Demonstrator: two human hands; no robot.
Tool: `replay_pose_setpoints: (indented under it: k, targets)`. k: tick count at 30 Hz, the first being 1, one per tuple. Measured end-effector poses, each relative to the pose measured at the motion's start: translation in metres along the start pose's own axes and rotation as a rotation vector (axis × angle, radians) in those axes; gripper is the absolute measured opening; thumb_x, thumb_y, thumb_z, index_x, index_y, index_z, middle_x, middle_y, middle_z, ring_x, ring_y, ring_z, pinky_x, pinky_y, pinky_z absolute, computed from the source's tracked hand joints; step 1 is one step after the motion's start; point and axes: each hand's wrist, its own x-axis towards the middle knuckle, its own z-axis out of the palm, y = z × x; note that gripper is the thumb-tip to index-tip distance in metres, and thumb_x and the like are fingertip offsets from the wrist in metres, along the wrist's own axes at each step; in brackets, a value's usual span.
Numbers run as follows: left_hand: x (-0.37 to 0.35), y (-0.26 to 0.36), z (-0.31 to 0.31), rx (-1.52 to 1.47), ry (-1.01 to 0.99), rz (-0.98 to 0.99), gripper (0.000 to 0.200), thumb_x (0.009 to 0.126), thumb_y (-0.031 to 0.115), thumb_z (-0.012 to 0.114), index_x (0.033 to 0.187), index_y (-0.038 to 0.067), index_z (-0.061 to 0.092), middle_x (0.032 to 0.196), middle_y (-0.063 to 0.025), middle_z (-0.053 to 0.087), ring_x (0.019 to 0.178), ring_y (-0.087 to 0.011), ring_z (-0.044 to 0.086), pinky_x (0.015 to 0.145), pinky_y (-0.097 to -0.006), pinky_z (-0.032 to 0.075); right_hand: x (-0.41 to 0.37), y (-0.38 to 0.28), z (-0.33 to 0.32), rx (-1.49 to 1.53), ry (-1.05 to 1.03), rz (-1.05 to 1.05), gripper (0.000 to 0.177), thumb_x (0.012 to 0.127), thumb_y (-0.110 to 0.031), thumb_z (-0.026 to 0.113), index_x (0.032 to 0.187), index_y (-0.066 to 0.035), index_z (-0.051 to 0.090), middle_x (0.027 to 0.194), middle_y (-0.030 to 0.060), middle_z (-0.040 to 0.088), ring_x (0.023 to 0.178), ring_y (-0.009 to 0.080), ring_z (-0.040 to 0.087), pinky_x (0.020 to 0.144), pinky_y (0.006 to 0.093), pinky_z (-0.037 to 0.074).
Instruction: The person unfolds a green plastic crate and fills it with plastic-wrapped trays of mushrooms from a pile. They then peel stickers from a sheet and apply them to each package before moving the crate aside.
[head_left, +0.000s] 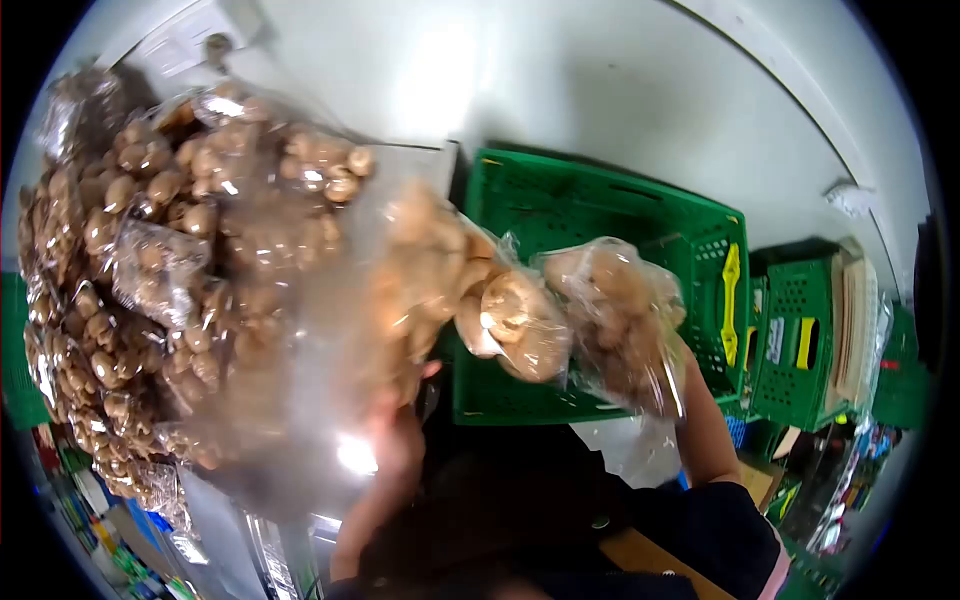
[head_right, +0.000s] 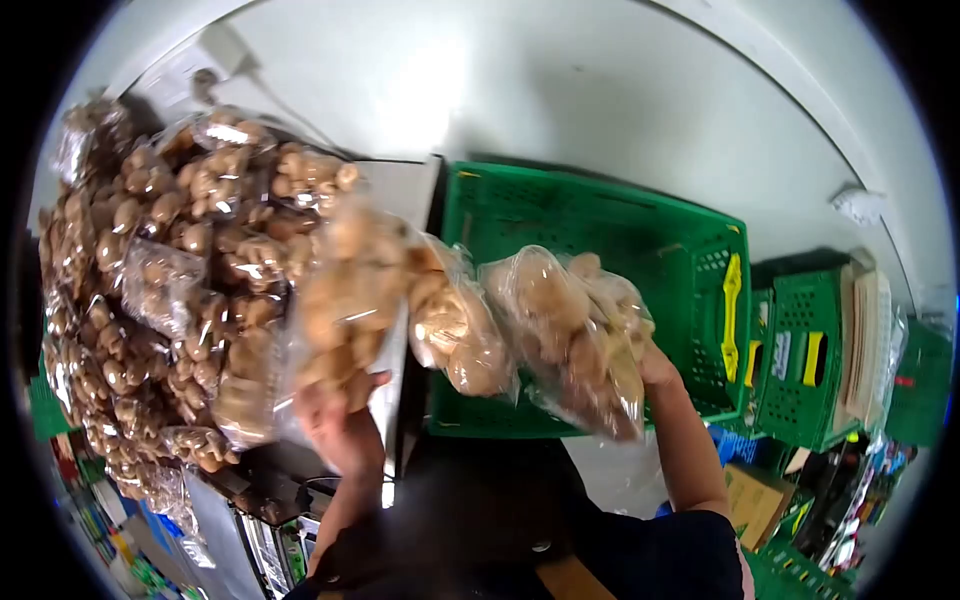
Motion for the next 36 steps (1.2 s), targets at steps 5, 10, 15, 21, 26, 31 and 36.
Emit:
replay_pose_setpoints:
  k: [5,10,15,21,26,31,36]
  targets:
    - [-0.021,-0.098,0.034,0.205,-0.119,-0.605,0.030,0.093,0.004,0.047,0.123,0.000,0.049,0.115,-0.0106,0.057,0.103,-0.0222,0.058,0.084,-0.0399,0.056,-0.040,0.088,-0.069,0.331,0.241,0.096,0.060,0.077,-0.037,0.073,0.123,-0.006,0.049,0.088,-0.0016,0.053,0.076,0.0097,0.049,0.074,0.0261,0.046]
    - [-0.020,-0.147,0.061,0.407,-0.204,-0.568,0.032,0.093,0.006,0.048,0.125,0.001,0.049,0.116,-0.0081,0.056,0.101,-0.0192,0.058,0.083,-0.0358,0.056,-0.011,0.092,-0.104,-0.093,0.569,0.134,0.083,0.073,-0.040,0.077,0.138,-0.003,0.041,0.123,0.0119,0.058,0.105,0.0218,0.058,0.090,0.0337,0.046]
    - [-0.004,-0.182,0.055,0.751,-0.288,-0.117,0.034,0.092,0.002,0.053,0.126,0.003,0.049,0.126,-0.0091,0.052,0.111,-0.0187,0.053,0.090,-0.0312,0.048,-0.016,0.097,-0.166,-0.956,1.112,0.217,0.091,0.065,-0.038,0.082,0.136,-0.002,0.037,0.125,0.0203,0.052,0.111,0.0409,0.052,0.094,0.0460,0.044]
    - [0.006,-0.211,0.075,1.259,-0.561,0.498,0.051,0.079,-0.013,0.056,0.125,0.006,0.046,0.139,-0.0192,0.037,0.133,-0.0409,0.033,0.108,-0.0464,0.031,0.010,0.081,-0.135,-1.161,0.897,-0.347,0.083,0.073,-0.028,0.076,0.139,-0.007,0.032,0.142,0.0205,0.034,0.133,0.0396,0.030,0.109,0.0498,0.029]
    - [0.014,-0.282,0.021,1.970,-0.751,0.231,0.071,0.081,-0.009,0.051,0.145,0.013,0.028,0.156,-0.0126,0.005,0.142,-0.0360,0.012,0.115,-0.0433,0.024,0.061,0.090,-0.119,-1.578,0.445,-0.185,0.097,0.068,-0.034,0.080,0.146,-0.016,0.024,0.151,0.0160,0.020,0.139,0.0402,0.019,0.111,0.0539,0.022]
    - [0.017,-0.280,0.045,2.034,-0.782,0.378,0.062,0.089,0.010,0.054,0.145,0.012,0.027,0.155,-0.0123,0.013,0.142,-0.0354,0.013,0.115,-0.0459,0.021,0.057,0.082,-0.122,-1.771,0.255,-0.197,0.100,0.069,-0.039,0.079,0.147,-0.018,0.021,0.152,0.0150,0.018,0.139,0.0401,0.017,0.108,0.0604,0.022]
    - [0.018,-0.278,0.066,1.666,-0.668,0.395,0.061,0.087,0.017,0.062,0.141,0.008,0.035,0.146,-0.0177,0.031,0.135,-0.0376,0.029,0.108,-0.0454,0.031,0.060,0.104,-0.148,-1.725,0.297,-0.354,0.070,0.083,-0.026,0.067,0.143,-0.015,0.030,0.149,0.0159,0.026,0.138,0.0376,0.025,0.107,0.0546,0.030]
